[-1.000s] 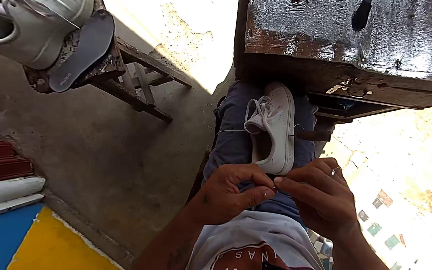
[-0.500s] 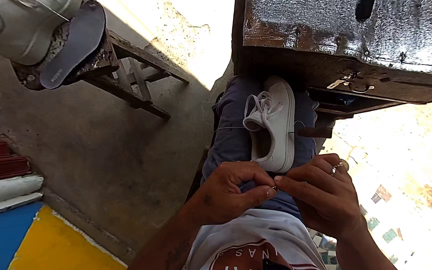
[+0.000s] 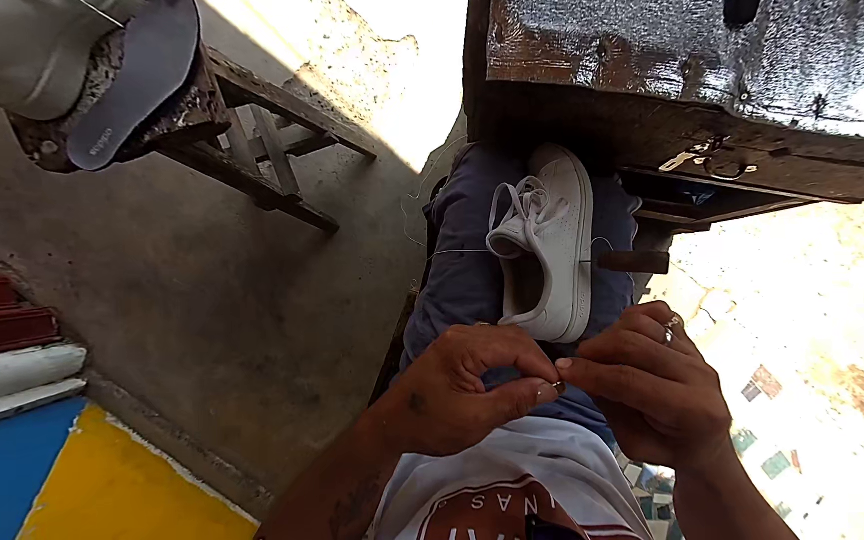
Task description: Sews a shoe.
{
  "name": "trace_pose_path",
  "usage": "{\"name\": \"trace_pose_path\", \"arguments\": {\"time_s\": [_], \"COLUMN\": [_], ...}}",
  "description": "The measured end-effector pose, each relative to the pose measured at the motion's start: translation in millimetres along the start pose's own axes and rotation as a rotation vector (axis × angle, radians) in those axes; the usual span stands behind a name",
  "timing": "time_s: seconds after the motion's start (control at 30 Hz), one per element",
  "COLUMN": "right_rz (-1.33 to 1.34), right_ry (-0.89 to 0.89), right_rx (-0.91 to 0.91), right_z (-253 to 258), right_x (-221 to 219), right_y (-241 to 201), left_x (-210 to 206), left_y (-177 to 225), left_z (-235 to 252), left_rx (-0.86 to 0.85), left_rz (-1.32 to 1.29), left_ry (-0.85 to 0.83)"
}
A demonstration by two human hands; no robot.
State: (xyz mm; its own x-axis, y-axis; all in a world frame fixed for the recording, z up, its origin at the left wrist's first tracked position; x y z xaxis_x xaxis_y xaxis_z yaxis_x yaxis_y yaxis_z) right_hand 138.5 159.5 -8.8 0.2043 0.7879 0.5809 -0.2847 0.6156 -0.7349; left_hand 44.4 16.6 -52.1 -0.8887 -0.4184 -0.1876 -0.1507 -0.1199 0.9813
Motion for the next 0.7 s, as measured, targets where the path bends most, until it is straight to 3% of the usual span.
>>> {"name": "trace_pose_path", "arguments": {"time_s": [0.7], "right_rz": [-0.003], "right_ry": [0.011], "right_rx": [0.054], "right_z": [-3.0], "right_x": [4.9], "right_y": [-1.0], "left_x": [-8.2], "left_y": [-6.4], "left_z": [1.6], "left_rx": [0.020], "left_rz": [-0.158], "left_ry": [-0.039]}}
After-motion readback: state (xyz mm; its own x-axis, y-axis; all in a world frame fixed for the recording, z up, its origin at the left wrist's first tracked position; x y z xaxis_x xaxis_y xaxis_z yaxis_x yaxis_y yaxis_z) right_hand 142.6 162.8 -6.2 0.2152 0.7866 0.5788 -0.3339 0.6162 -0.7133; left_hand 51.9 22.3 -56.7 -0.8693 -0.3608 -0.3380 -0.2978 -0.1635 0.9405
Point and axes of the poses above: each hand's wrist, its own z-axis towards the middle knuckle, its own x-axis out of the back of the hand, y = z × x, the point moved 7 cm from there along z, towards the middle knuckle, and after that the axes turned 2 degrees about z, right-handed, at the moved point
